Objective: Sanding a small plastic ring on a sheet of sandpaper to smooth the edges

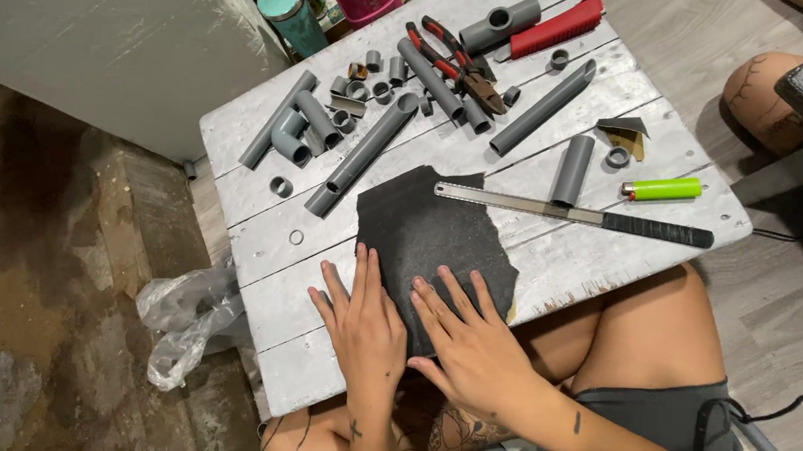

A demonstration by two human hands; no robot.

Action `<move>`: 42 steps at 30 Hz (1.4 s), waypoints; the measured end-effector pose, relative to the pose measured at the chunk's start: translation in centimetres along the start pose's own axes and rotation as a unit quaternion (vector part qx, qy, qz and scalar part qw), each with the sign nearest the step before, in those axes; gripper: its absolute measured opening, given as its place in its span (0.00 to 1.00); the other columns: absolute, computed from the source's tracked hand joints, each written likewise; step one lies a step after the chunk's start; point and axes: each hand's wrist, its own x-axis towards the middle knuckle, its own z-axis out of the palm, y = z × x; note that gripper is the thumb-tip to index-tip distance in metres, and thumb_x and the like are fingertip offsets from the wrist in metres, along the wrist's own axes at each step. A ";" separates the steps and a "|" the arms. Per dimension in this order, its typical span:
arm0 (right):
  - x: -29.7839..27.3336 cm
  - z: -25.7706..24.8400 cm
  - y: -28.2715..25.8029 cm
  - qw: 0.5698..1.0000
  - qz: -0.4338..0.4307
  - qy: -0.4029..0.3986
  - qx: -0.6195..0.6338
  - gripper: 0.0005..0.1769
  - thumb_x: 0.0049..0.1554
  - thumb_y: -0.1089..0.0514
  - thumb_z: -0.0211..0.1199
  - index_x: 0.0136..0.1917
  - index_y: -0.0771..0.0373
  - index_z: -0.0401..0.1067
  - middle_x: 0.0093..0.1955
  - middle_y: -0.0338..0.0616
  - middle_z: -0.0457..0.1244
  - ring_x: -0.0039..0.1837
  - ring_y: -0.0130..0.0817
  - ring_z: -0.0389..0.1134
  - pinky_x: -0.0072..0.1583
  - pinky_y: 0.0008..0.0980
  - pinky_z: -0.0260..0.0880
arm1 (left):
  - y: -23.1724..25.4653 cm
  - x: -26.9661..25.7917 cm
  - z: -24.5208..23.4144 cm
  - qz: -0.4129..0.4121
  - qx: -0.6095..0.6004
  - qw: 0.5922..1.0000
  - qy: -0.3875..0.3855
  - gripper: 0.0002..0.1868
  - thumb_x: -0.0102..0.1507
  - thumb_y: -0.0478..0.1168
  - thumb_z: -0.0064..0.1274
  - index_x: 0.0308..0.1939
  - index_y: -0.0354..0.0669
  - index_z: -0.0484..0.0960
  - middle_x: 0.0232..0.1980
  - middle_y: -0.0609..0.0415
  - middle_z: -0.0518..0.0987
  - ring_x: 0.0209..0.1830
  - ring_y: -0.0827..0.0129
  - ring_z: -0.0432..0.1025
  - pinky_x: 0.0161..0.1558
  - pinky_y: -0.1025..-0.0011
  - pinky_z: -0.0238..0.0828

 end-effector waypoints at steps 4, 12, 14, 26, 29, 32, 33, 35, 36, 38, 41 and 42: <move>-0.2 0.0 0.6 1.000 -0.020 -0.014 -0.015 0.45 0.64 0.31 0.46 0.78 0.67 0.54 0.84 0.53 0.45 0.85 0.61 0.38 0.78 0.69 0.34 | -0.1 0.0 0.1 -0.001 0.002 1.000 0.011 0.31 0.67 0.35 0.41 0.77 0.46 0.64 0.82 0.61 0.60 0.83 0.39 0.44 0.77 0.38 0.32; 0.5 -1.9 1.0 0.997 -0.062 0.016 -0.048 0.40 0.63 0.35 0.50 0.77 0.66 0.57 0.84 0.55 0.45 0.84 0.58 0.41 0.79 0.66 0.37 | -0.3 -0.2 -0.2 0.008 -0.015 1.000 0.010 0.30 0.68 0.36 0.42 0.76 0.45 0.64 0.82 0.59 0.59 0.82 0.38 0.42 0.77 0.37 0.31; -0.1 -1.0 1.4 0.996 -0.065 0.011 -0.052 0.42 0.63 0.33 0.48 0.77 0.65 0.57 0.83 0.53 0.47 0.84 0.57 0.42 0.79 0.65 0.36 | -0.3 -0.2 -0.3 0.007 -0.010 1.000 0.016 0.30 0.68 0.36 0.42 0.76 0.44 0.65 0.82 0.59 0.59 0.82 0.38 0.43 0.77 0.37 0.31; 0.2 0.1 0.5 0.997 -0.066 0.023 -0.041 0.43 0.62 0.31 0.50 0.77 0.63 0.59 0.80 0.49 0.54 0.82 0.55 0.49 0.77 0.64 0.43 | -0.2 -0.2 -0.5 -0.003 -0.025 1.000 0.019 0.29 0.68 0.36 0.44 0.75 0.44 0.68 0.80 0.55 0.63 0.82 0.38 0.45 0.77 0.37 0.33; 1.1 0.4 0.6 0.998 -0.025 0.046 -0.025 0.41 0.63 0.32 0.51 0.77 0.63 0.61 0.79 0.49 0.57 0.81 0.57 0.51 0.77 0.67 0.40 | 0.0 -0.3 -0.3 -0.015 -0.022 0.999 0.026 0.28 0.66 0.34 0.44 0.73 0.45 0.72 0.78 0.54 0.67 0.80 0.38 0.49 0.75 0.36 0.35; 1.2 0.7 -0.3 0.999 0.017 0.037 -0.026 0.42 0.63 0.31 0.50 0.75 0.65 0.63 0.77 0.51 0.59 0.82 0.57 0.50 0.78 0.67 0.38 | -0.4 -0.3 0.1 -0.013 -0.018 0.999 0.033 0.29 0.65 0.34 0.45 0.73 0.46 0.72 0.78 0.55 0.67 0.80 0.38 0.50 0.75 0.36 0.35; 0.9 1.0 -0.7 0.998 0.038 0.031 -0.027 0.43 0.62 0.29 0.49 0.74 0.66 0.65 0.77 0.52 0.59 0.82 0.56 0.50 0.78 0.66 0.37 | -0.5 -0.4 0.3 -0.010 -0.020 0.999 0.038 0.30 0.65 0.34 0.45 0.73 0.46 0.72 0.78 0.56 0.67 0.80 0.37 0.50 0.75 0.35 0.35; 0.7 0.9 -1.6 0.998 0.051 0.024 -0.018 0.43 0.63 0.30 0.49 0.74 0.68 0.64 0.77 0.54 0.59 0.82 0.57 0.50 0.78 0.66 0.36 | -0.8 -0.5 1.0 -0.006 -0.021 0.999 0.036 0.30 0.64 0.34 0.46 0.73 0.47 0.72 0.79 0.57 0.67 0.80 0.37 0.50 0.75 0.35 0.36; 0.7 0.9 -2.1 0.998 0.059 0.023 -0.007 0.43 0.64 0.31 0.48 0.73 0.70 0.64 0.77 0.56 0.58 0.82 0.57 0.50 0.79 0.65 0.35 | -1.0 -0.5 1.2 -0.004 -0.017 0.999 0.041 0.31 0.64 0.35 0.47 0.73 0.47 0.71 0.79 0.57 0.66 0.80 0.37 0.50 0.75 0.34 0.36; 0.7 0.5 -2.3 0.997 0.067 0.023 0.003 0.44 0.64 0.31 0.49 0.73 0.72 0.64 0.76 0.58 0.59 0.81 0.58 0.51 0.78 0.66 0.35 | -1.2 -0.6 1.5 -0.002 -0.020 0.999 0.038 0.31 0.64 0.35 0.47 0.73 0.47 0.72 0.79 0.58 0.66 0.80 0.37 0.50 0.75 0.34 0.36; 0.7 0.4 -2.9 0.997 0.071 0.036 0.025 0.44 0.63 0.31 0.50 0.72 0.74 0.65 0.75 0.61 0.59 0.80 0.60 0.52 0.78 0.67 0.36 | -1.7 -0.6 2.2 0.001 -0.016 0.999 0.036 0.31 0.65 0.36 0.46 0.74 0.49 0.71 0.80 0.60 0.65 0.81 0.39 0.49 0.76 0.35 0.33; 0.6 0.5 -3.1 0.996 0.066 0.044 0.040 0.44 0.63 0.31 0.50 0.71 0.75 0.66 0.74 0.63 0.60 0.80 0.61 0.52 0.78 0.68 0.37 | -1.9 -0.7 2.6 -0.001 -0.008 0.999 0.034 0.32 0.65 0.36 0.46 0.75 0.51 0.70 0.80 0.62 0.64 0.81 0.40 0.49 0.76 0.36 0.32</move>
